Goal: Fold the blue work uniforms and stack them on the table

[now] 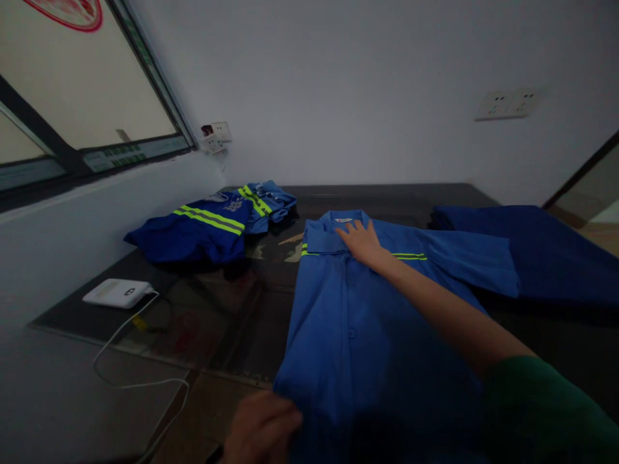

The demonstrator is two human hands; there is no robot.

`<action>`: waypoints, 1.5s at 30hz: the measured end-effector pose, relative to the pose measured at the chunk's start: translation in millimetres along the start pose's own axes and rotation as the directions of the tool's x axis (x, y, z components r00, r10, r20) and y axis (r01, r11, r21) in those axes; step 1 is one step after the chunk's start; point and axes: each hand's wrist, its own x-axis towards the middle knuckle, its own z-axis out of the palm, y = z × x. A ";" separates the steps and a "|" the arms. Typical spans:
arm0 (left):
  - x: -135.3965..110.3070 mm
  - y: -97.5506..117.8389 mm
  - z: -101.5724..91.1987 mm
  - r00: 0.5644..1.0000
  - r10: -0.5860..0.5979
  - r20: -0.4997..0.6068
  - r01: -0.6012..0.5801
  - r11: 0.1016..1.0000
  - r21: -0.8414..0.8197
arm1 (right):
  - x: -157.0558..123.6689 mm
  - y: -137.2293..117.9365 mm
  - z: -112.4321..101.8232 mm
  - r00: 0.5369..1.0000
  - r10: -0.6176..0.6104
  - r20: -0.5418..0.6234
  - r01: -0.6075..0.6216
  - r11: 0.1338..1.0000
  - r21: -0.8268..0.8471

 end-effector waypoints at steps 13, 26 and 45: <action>255.4 -262.1 141.8 0.872 -0.483 0.086 0.472 0.874 0.117 | 5.8 -25.5 24.7 0.997 -0.072 0.011 0.071 0.996 0.052; 260.2 -321.0 166.6 0.832 -0.445 0.333 0.315 0.871 0.376 | 40.7 69.3 26.5 0.887 0.461 0.015 -0.360 0.671 0.648; 141.5 -54.9 4.7 0.863 -0.461 0.209 0.491 0.862 -0.125 | 107.0 3.6 8.3 0.985 0.152 0.078 -0.168 0.937 0.305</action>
